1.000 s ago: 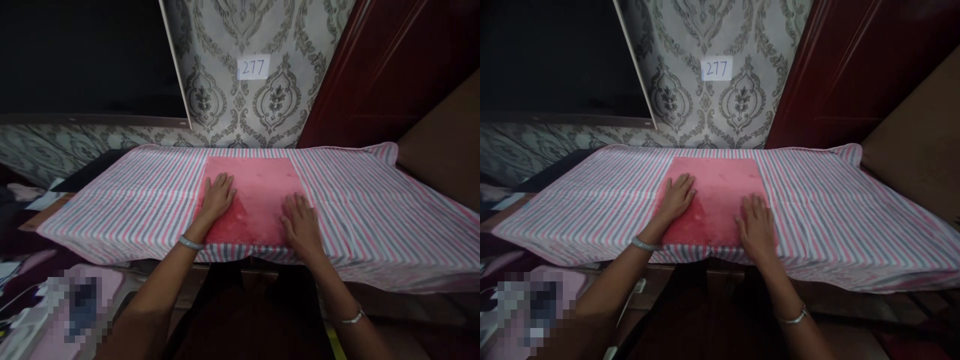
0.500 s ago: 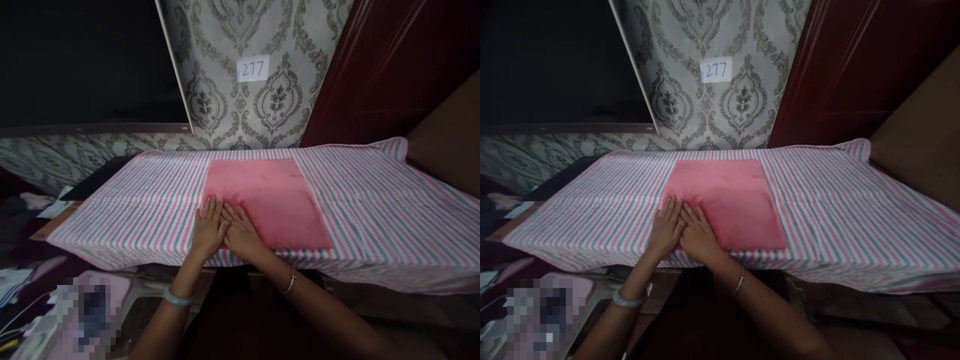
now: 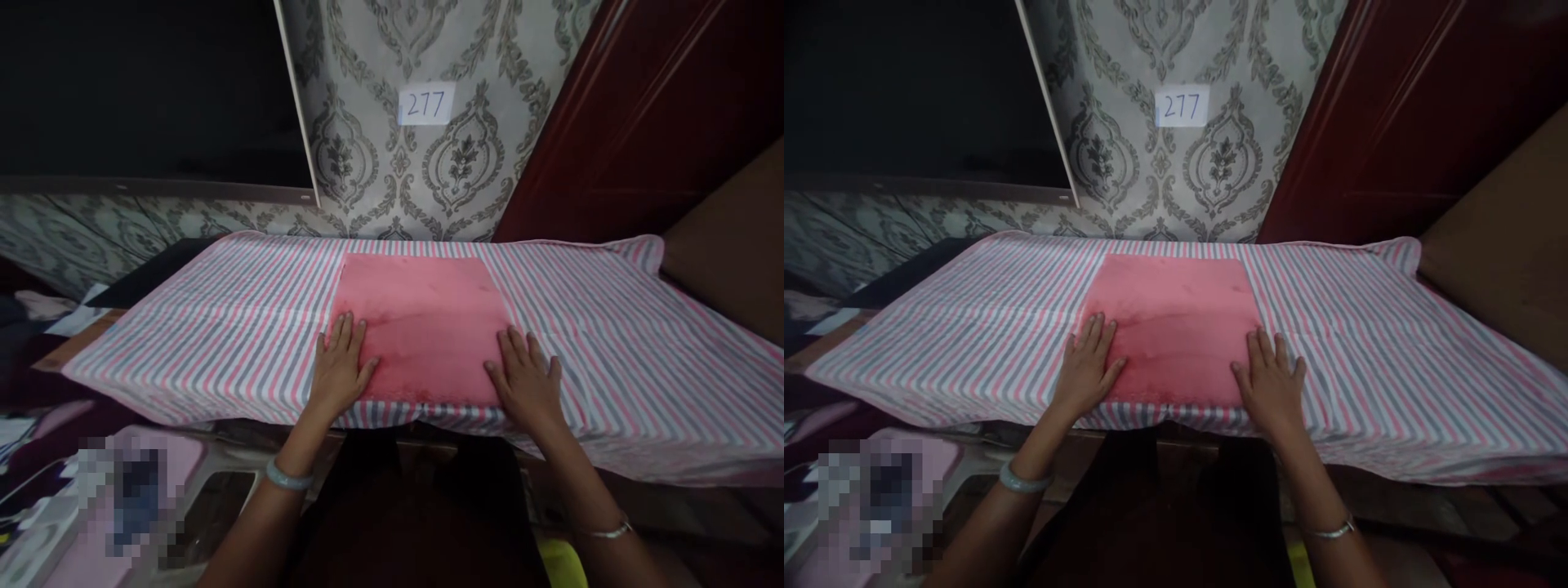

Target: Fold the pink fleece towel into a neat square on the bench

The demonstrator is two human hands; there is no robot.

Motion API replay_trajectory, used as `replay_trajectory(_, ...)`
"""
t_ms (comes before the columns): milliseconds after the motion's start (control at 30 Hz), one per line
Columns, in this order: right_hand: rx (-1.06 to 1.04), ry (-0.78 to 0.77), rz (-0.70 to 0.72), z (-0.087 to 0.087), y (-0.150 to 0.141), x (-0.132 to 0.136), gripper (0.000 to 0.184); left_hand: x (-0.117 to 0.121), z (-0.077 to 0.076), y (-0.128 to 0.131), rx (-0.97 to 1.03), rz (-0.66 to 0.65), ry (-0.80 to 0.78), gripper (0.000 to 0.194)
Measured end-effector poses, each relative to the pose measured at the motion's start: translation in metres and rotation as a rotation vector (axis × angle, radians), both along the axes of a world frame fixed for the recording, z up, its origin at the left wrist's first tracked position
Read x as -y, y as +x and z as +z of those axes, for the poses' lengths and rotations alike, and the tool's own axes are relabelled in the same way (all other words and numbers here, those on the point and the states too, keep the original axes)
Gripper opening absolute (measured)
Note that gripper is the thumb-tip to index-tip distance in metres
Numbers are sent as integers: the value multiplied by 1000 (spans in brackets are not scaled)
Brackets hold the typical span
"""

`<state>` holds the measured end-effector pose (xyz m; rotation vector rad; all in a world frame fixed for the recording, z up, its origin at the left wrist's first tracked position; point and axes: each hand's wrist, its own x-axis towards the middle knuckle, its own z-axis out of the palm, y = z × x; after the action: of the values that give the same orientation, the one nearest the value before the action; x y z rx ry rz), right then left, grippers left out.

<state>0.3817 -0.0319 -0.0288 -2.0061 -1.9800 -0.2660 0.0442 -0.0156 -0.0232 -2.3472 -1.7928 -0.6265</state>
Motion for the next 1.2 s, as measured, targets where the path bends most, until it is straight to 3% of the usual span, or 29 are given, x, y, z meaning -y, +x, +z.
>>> replay_trajectory(100,-50,86,40,5,-15,2,61,2,5,0,8,4,-1,69)
replay_trajectory(200,-94,124,242,12,-53,1,58,9,12,1,32,12,68,61)
replay_trajectory(300,-105,56,461,20,-105,0,58,19,14,4,23,2,143,52)
replay_trajectory(433,-80,-79,666,33,-165,-3,59,26,3,9,-39,39,139,53)
replay_trajectory(533,-61,-121,690,37,-179,-13,59,26,-6,9,-108,78,114,56)
replay_trajectory(633,-42,-110,584,32,-160,-27,58,25,-9,7,-151,76,113,57)
replay_trajectory(833,-5,-72,148,15,-60,-41,60,24,-10,5,-146,70,138,57)
replay_trajectory(933,-4,-58,50,10,-28,-38,62,23,-12,7,-130,77,137,57)
replay_trajectory(1067,-30,-62,39,7,-19,-34,63,25,-12,6,-89,86,120,56)
replay_trajectory(1200,-67,-14,51,16,-31,-35,61,25,2,1,-19,55,94,56)
